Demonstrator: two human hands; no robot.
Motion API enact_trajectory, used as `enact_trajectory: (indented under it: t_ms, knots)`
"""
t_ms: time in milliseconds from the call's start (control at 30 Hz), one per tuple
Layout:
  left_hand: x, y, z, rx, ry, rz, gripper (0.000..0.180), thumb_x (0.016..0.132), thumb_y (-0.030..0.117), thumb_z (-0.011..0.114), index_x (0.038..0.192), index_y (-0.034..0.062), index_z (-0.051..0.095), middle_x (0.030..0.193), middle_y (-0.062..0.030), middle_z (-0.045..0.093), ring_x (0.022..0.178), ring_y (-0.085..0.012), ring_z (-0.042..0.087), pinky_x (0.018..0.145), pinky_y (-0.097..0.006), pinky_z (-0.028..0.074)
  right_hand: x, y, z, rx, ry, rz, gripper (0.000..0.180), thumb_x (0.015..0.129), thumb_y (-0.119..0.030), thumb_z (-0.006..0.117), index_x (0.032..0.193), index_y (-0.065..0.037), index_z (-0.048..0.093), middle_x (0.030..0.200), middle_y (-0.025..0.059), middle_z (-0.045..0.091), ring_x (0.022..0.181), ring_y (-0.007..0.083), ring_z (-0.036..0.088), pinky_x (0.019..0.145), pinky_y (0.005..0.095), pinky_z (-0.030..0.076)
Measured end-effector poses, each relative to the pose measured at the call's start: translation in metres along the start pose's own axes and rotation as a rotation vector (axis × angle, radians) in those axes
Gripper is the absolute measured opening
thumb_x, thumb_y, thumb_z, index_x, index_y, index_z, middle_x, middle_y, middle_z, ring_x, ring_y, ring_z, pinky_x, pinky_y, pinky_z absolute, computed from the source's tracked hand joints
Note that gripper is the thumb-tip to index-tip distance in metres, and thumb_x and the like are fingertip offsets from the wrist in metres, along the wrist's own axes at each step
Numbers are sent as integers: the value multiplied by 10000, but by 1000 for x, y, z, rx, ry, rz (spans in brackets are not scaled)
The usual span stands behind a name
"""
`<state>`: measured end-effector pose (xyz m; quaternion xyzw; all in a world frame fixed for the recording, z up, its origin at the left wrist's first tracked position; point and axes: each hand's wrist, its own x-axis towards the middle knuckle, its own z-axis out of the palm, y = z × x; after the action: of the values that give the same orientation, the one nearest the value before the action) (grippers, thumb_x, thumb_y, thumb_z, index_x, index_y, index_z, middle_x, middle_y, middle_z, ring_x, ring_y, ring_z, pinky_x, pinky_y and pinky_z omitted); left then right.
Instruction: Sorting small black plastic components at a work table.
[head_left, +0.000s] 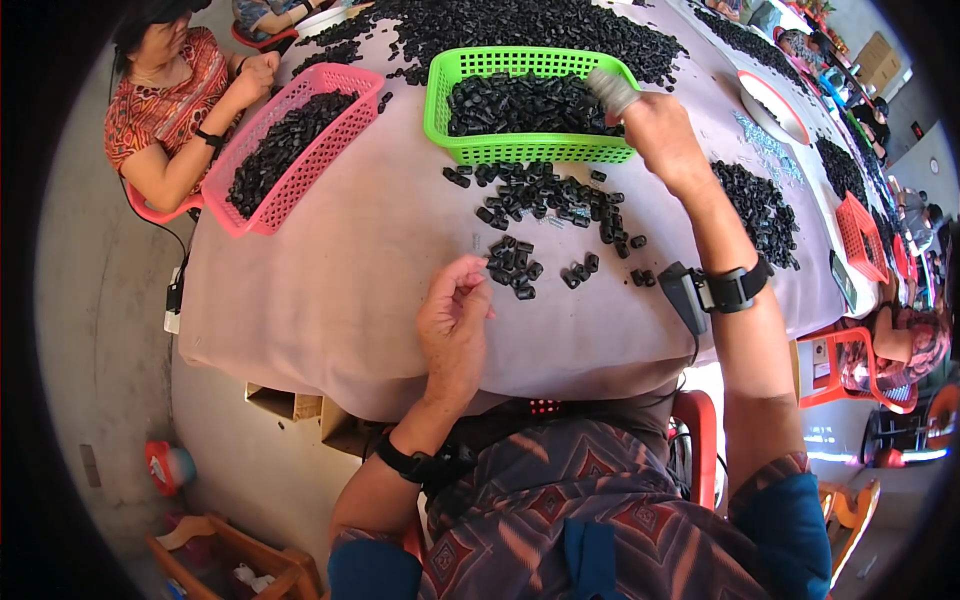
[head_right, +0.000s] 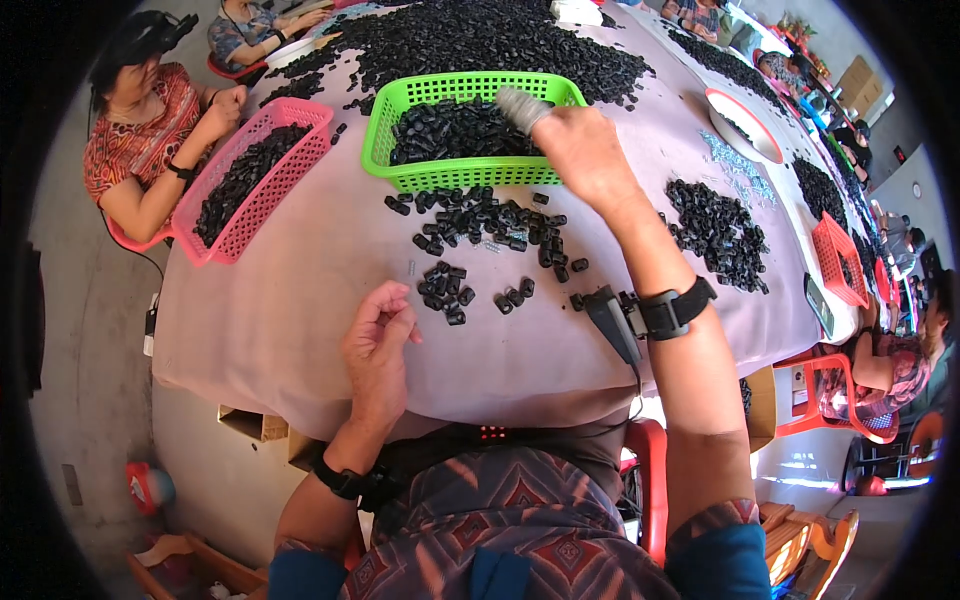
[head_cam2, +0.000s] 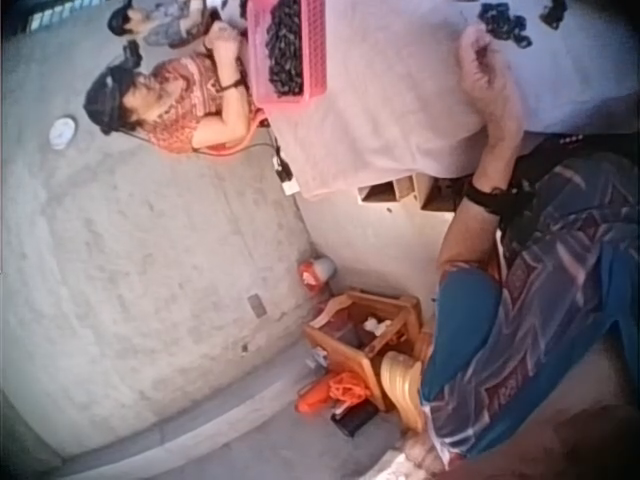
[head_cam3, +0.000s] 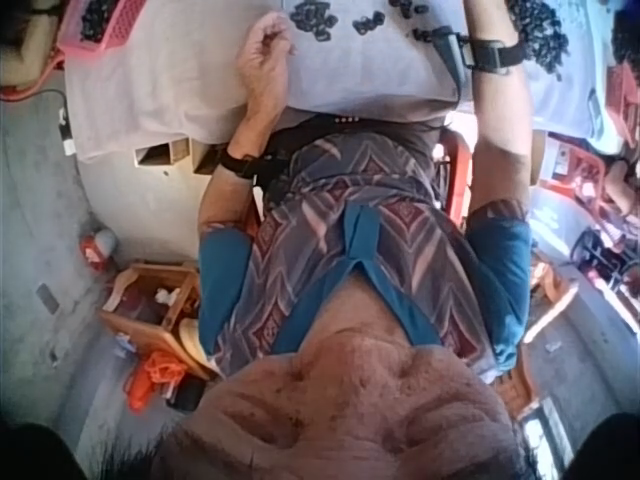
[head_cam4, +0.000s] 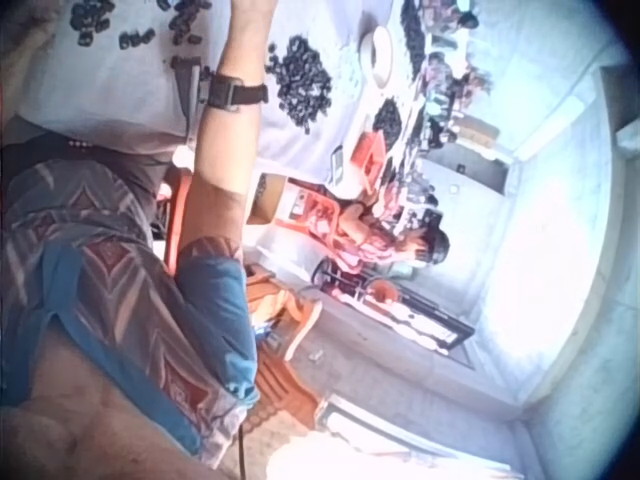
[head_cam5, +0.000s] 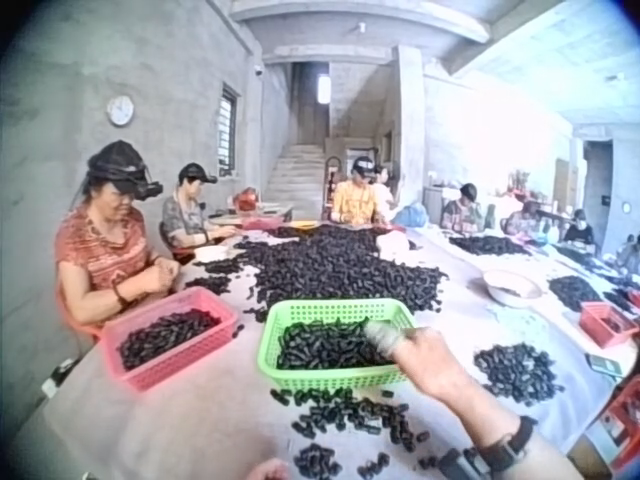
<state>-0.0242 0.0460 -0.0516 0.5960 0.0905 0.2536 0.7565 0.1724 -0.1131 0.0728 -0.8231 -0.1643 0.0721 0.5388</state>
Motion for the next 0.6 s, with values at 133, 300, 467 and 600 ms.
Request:
enact_trajectory:
  t_ms: [133, 300, 467, 600]
  knots:
    - [0, 3, -2, -16, 15, -24, 233, 852, -39, 526, 1071, 15, 582, 884, -7, 505, 739, -75, 485, 623, -226, 438, -28, 20, 35, -484, -79, -269, 294, 806, -292, 669, 688, -27, 620, 553, 145, 557, 500, 247, 537, 540, 358, 455]
    - [0, 3, 1, -36, -5, -43, 223, 852, -35, 528, 1063, 13, 583, 880, -9, 503, 735, -76, 485, 622, -224, 437, -52, 54, 69, -445, -364, -610, 191, 696, 11, 613, 882, -32, 616, 800, 123, 587, 764, 323, 609, 664, 391, 494]
    - [0, 2, 1, -14, -30, -65, 202, 857, -17, 538, 1052, 9, 588, 852, -5, 517, 693, -74, 489, 614, -219, 439, -52, 51, 78, -633, -367, -614, 223, 661, 30, 580, 879, -11, 604, 854, 132, 581, 822, 345, 601, 704, 418, 501]
    - [-3, 1, 3, 13, -68, -84, 193, 861, -5, 547, 1049, 1, 589, 847, -8, 539, 674, -71, 491, 609, -215, 444, -44, 63, 84, -526, -310, -608, 261, 604, 66, 598, 859, 15, 585, 777, 140, 562, 738, 341, 589, 629, 390, 476]
